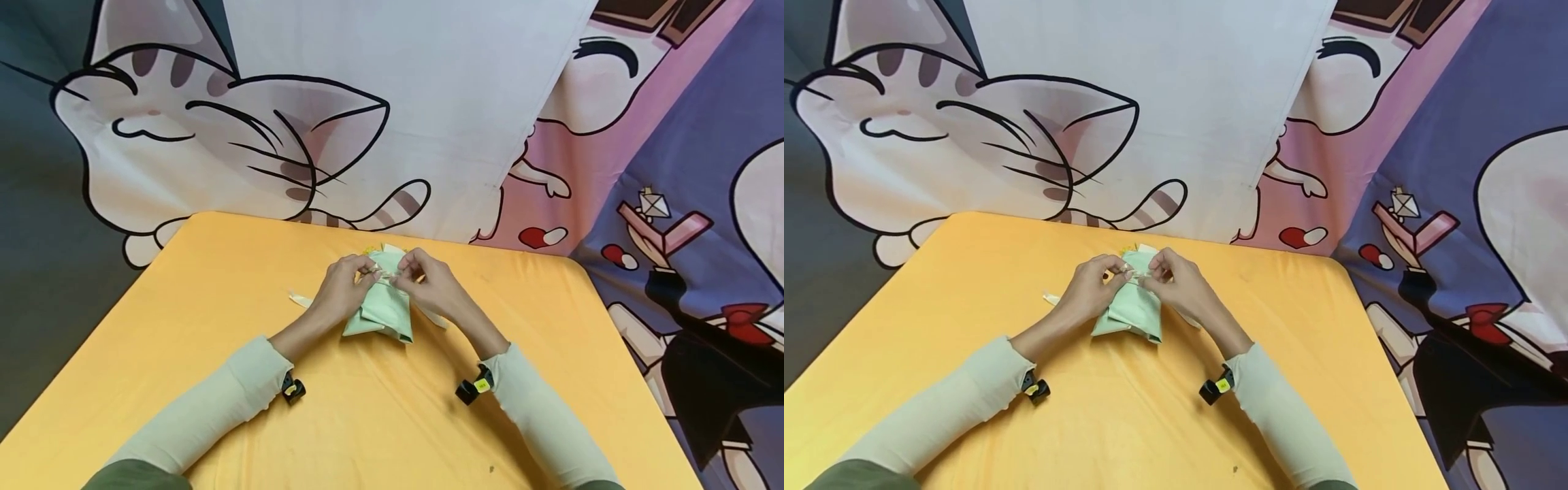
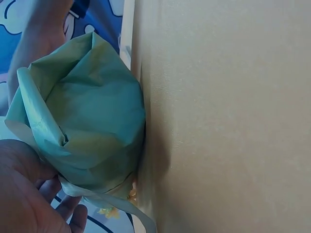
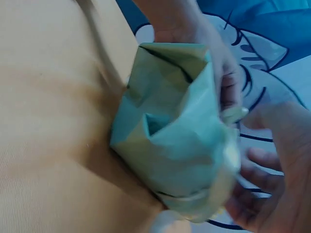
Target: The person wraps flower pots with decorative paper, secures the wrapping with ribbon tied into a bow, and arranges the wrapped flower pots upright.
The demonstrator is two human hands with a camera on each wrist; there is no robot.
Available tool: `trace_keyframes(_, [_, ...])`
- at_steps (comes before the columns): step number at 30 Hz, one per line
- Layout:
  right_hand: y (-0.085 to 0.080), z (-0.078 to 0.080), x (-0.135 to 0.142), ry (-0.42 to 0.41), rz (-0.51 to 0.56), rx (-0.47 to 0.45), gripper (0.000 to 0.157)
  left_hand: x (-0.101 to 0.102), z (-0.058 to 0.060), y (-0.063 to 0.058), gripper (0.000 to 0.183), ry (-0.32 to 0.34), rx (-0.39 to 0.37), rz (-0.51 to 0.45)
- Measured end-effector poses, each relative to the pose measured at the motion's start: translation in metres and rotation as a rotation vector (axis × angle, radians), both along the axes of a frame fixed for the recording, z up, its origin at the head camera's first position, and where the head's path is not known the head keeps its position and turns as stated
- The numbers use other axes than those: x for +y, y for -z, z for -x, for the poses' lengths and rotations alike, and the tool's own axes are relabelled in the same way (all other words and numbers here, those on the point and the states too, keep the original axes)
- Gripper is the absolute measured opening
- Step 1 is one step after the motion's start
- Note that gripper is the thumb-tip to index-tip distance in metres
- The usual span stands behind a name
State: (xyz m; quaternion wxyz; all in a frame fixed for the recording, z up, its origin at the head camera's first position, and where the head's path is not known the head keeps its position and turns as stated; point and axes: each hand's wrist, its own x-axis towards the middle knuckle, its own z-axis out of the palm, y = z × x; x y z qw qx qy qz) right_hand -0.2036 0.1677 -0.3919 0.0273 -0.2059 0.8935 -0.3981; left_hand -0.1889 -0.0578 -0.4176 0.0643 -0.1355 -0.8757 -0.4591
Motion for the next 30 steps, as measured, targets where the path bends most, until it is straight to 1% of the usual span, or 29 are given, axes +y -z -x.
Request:
trace_keyframes(3, [-0.007,-0.009,0.010,-0.080,-0.076,0.020,0.018,0.000,0.001,-0.001,0.013,-0.008,0.014,0.010])
trace_keyframes(5, [-0.008,-0.011,0.013,-0.118,-0.088,0.067,0.012,0.000,0.001,-0.002,0.012,-0.019,0.022,0.016])
trace_keyframes(7, [-0.009,-0.011,0.012,-0.128,-0.066,0.127,0.010,0.000,0.002,-0.002,0.012,-0.024,0.024,0.015])
trace_keyframes(10, [-0.007,-0.008,0.003,-0.115,-0.025,0.208,0.010,0.000,0.002,-0.002,0.013,-0.019,0.022,0.007])
trace_keyframes(13, [-0.004,-0.003,-0.011,-0.095,-0.023,0.235,0.010,-0.001,0.001,0.000,0.011,-0.018,0.016,0.014])
trace_keyframes(15, [-0.001,0.000,-0.018,-0.069,-0.031,0.221,0.011,0.000,-0.001,0.002,0.010,-0.023,0.011,0.021])
trace_keyframes(18, [0.001,0.004,-0.025,-0.001,-0.033,0.156,0.012,0.000,-0.001,0.004,0.011,-0.028,0.014,0.031])
trace_keyframes(21, [0.002,0.007,-0.028,0.059,0.003,0.075,0.012,0.001,-0.001,0.005,0.013,-0.028,0.038,0.026])
trace_keyframes(23, [0.001,0.009,-0.030,0.081,0.036,0.024,0.013,0.001,0.000,0.006,0.013,-0.028,0.054,0.022])
trace_keyframes(27, [-0.001,0.014,-0.033,0.079,0.089,-0.070,0.013,0.000,0.001,0.009,0.012,-0.022,0.074,0.000])
trace_keyframes(30, [-0.001,0.015,-0.040,0.060,0.063,-0.093,0.010,-0.004,0.000,0.012,0.010,-0.017,0.088,-0.025])
